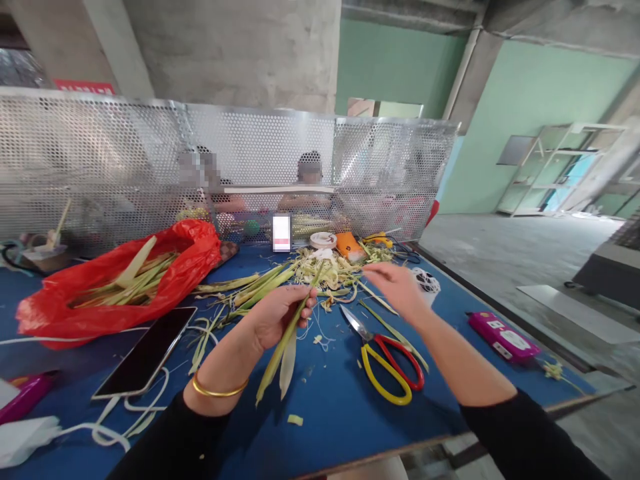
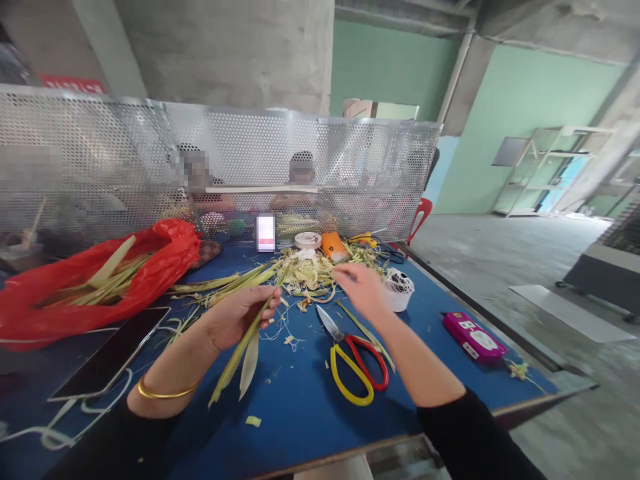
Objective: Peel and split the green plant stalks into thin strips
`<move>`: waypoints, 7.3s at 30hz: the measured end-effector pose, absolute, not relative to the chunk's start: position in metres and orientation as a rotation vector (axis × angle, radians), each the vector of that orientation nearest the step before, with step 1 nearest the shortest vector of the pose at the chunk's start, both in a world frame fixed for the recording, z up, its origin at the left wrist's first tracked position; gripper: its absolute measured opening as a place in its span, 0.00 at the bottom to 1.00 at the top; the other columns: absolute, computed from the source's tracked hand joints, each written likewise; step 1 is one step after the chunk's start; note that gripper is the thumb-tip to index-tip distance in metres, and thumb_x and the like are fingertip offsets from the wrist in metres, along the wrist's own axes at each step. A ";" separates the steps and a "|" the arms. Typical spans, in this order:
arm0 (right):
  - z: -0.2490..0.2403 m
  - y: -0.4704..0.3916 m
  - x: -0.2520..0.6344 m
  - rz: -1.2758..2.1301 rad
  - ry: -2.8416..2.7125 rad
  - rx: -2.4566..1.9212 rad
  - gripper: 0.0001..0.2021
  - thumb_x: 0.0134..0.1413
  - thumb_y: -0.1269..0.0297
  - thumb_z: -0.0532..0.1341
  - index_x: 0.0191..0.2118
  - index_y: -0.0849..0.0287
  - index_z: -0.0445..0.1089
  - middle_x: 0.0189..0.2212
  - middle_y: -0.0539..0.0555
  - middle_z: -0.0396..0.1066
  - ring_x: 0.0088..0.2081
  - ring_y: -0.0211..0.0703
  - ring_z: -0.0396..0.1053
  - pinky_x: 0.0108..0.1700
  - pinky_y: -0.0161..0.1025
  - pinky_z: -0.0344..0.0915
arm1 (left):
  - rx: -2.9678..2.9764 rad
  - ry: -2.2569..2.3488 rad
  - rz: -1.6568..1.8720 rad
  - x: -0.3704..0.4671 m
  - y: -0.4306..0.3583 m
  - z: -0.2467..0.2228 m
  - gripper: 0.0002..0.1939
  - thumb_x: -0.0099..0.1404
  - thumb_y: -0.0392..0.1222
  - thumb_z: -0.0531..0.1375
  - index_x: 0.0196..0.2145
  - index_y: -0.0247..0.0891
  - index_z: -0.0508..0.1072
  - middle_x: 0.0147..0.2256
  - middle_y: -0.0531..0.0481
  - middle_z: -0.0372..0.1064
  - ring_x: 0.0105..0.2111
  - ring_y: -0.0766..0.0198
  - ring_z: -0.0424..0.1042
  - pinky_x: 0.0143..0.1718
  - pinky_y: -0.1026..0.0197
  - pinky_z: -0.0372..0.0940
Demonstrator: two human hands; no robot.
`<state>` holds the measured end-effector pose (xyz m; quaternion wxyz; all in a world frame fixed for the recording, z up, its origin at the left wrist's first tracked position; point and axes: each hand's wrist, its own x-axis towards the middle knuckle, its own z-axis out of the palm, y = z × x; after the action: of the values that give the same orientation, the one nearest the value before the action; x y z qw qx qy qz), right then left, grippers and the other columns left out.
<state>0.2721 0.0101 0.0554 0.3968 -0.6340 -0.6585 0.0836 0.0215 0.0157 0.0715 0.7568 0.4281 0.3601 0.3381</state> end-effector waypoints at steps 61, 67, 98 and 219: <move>0.029 0.003 0.198 0.348 -2.173 -0.778 0.08 0.58 0.71 0.55 0.32 0.57 0.70 0.46 0.60 0.68 0.40 0.44 0.69 0.43 0.41 0.64 | 1.899 1.327 1.104 0.004 0.020 0.056 0.14 0.61 0.34 0.55 0.18 0.39 0.69 0.19 0.53 0.64 0.23 0.65 0.60 0.26 0.63 0.50; 0.024 -0.008 0.184 0.810 -2.035 -0.649 0.10 0.64 0.66 0.52 0.31 0.56 0.66 0.35 0.54 0.71 0.39 0.41 0.69 0.42 0.39 0.65 | 1.805 1.234 1.054 0.007 0.023 0.043 0.09 0.60 0.36 0.57 0.23 0.40 0.72 0.16 0.55 0.62 0.19 0.66 0.58 0.24 0.63 0.50; 0.009 0.023 0.193 1.963 -0.754 -0.714 0.06 0.48 0.69 0.62 0.24 0.62 0.67 0.23 0.49 0.68 0.24 0.33 0.67 0.29 0.31 0.66 | 1.961 1.108 0.812 0.012 0.012 0.052 0.10 0.64 0.43 0.53 0.31 0.37 0.72 0.21 0.55 0.63 0.22 0.68 0.61 0.24 0.66 0.56; 0.010 0.001 0.174 1.305 -1.288 -1.078 0.10 0.51 0.58 0.62 0.26 0.59 0.68 0.21 0.46 0.61 0.25 0.35 0.58 0.32 0.36 0.62 | 1.252 1.219 1.152 0.027 0.013 0.032 0.08 0.55 0.42 0.64 0.30 0.35 0.76 0.22 0.54 0.70 0.17 0.74 0.61 0.16 0.70 0.55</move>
<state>0.1736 0.0011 0.0099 0.4856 -0.4431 -0.5294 0.5364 0.0272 0.0129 0.0318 0.5005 0.5179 0.5042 0.4765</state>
